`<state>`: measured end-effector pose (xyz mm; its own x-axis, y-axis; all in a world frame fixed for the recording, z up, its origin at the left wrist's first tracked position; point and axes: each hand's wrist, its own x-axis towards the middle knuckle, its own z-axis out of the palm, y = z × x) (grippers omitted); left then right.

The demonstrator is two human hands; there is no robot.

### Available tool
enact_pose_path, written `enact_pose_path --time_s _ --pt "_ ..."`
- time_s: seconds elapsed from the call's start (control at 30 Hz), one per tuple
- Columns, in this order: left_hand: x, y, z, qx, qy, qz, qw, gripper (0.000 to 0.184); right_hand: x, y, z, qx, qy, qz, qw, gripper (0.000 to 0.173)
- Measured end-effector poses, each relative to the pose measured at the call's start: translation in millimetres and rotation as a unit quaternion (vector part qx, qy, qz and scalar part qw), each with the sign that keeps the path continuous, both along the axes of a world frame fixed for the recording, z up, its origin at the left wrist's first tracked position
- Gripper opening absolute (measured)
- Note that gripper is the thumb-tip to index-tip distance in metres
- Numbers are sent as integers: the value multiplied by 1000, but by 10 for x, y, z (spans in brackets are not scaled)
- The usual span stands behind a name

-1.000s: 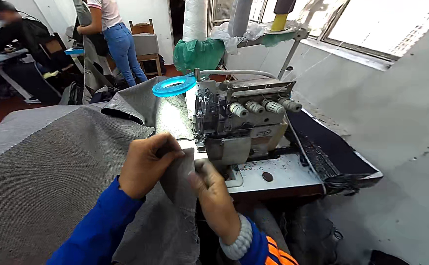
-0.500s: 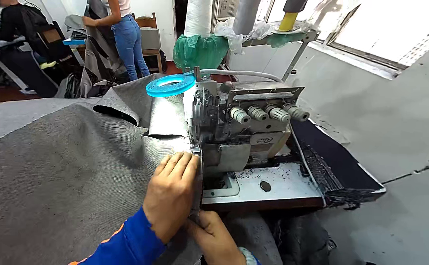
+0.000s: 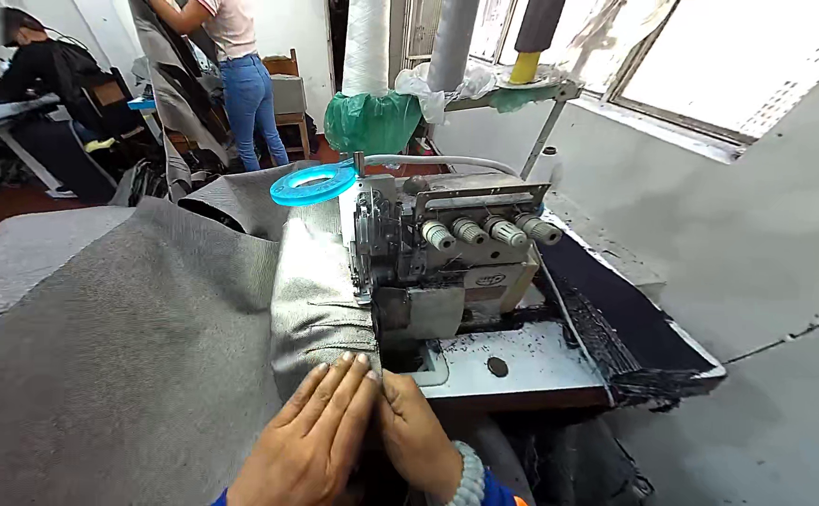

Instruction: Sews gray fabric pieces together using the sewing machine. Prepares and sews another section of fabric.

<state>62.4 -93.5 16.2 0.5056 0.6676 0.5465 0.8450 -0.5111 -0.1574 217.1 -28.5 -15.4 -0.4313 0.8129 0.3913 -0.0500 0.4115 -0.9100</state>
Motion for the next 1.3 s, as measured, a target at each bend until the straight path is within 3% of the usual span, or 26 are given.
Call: enact_pose_path --time_s 0.07,0.13,0.27,0.43,0.57,0.63,0.8,0.83,0.9,0.93,1.0,1.07,1.1,1.2,1.27,1.3 --pt "-17 105 21 38 6 0 999 41 -38 14 -11 31 3 -39 999 32" --pt "-47 207 60 57 4 -8 998 31 -82 31 -20 66 0 -76 995 32" --pt "-157 430 203 32 -19 -59 998 28 -195 118 -10 114 -14 -139 984 31" --pt "-375 717 156 17 -27 -93 995 27 -271 206 30 108 -34 -132 985 36" --pt "-434 805 52 29 -25 -81 996 27 -250 117 -194 139 -50 -93 985 38" --pt "-390 733 8 18 -37 -49 998 31 -206 116 -311 159 -64 -139 975 40" --pt "-480 378 -576 74 -151 180 969 51 95 306 -563 307 -188 -270 893 36" --pt "-587 421 -687 58 -180 224 956 62 128 336 -630 351 -230 -293 859 36" --pt "-789 676 -724 -66 -240 301 921 90 106 344 -743 406 -284 -327 805 33" --pt "-884 912 -715 -126 -269 321 899 90 81 326 -781 414 -299 -339 790 33" --pt "-1041 1527 -767 -164 -331 305 878 61 80 290 -850 419 -313 -361 772 36" --pt "-1068 1952 -581 -214 -403 254 853 46 115 233 -902 408 -327 -361 772 37" --pt "-1086 2066 -447 -249 -391 244 852 44 122 202 -888 398 -338 -347 779 34" --pt "-1289 2222 -127 -325 -119 249 904 59 88 180 -776 385 -351 -311 795 25" --pt "-1416 2026 213 -355 11 278 892 57 57 201 -748 395 -345 -312 792 31" --pt "-1514 1792 446 -345 27 294 891 52 54 207 -741 396 -343 -311 793 33"
